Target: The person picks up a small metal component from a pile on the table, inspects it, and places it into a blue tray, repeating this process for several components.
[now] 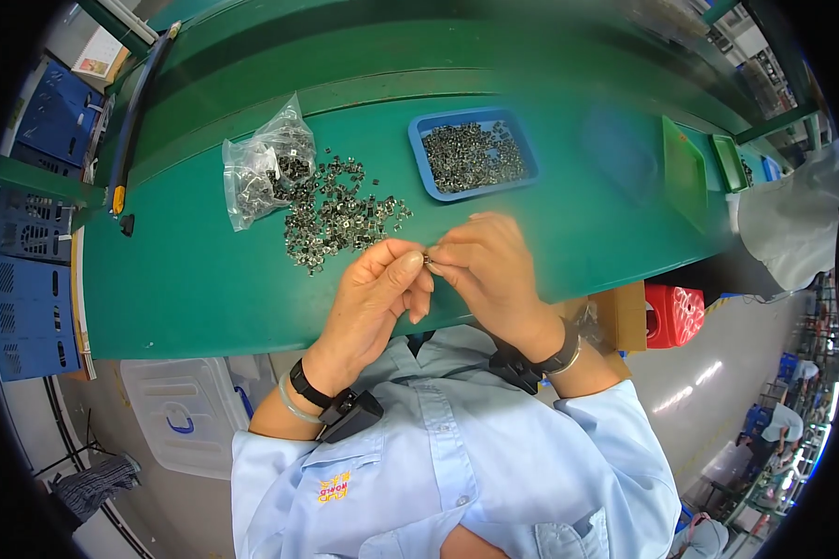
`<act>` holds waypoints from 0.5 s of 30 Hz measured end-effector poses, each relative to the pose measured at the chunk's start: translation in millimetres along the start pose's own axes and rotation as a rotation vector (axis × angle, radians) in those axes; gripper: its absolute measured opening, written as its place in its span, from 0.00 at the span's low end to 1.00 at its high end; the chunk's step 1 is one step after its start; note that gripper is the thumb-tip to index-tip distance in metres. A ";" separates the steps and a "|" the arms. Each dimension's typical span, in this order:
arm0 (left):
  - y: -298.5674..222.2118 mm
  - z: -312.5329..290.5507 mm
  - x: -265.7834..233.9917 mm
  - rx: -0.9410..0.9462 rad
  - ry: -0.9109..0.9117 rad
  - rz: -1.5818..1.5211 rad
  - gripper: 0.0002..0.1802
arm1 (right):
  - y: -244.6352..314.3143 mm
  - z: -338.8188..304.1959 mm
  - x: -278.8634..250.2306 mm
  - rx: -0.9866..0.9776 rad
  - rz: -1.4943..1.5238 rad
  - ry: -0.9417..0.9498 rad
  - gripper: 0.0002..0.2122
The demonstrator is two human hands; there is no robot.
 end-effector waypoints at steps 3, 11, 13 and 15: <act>1.6 -0.1 -0.7 -0.003 -0.002 0.000 0.09 | 3.2 -0.1 -1.4 -0.006 -0.007 0.003 0.08; 6.0 0.7 -1.5 0.008 -0.004 0.007 0.08 | 4.0 -3.9 -0.2 0.003 0.012 0.022 0.08; 8.1 2.0 -2.3 0.037 0.014 -0.013 0.08 | 4.3 -5.0 1.7 0.014 0.037 0.018 0.08; 10.8 3.1 -4.5 0.050 0.021 -0.024 0.08 | 3.7 -6.7 3.6 0.021 0.051 0.018 0.08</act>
Point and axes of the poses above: each hand's wrist, its own z-axis towards the middle knuckle, its own x-axis out of the palm, y = z × x, the point moved 2 cm from there along z, towards the middle knuckle, and after that the axes turned 7 degrees about -x, right-handed, at the moved point
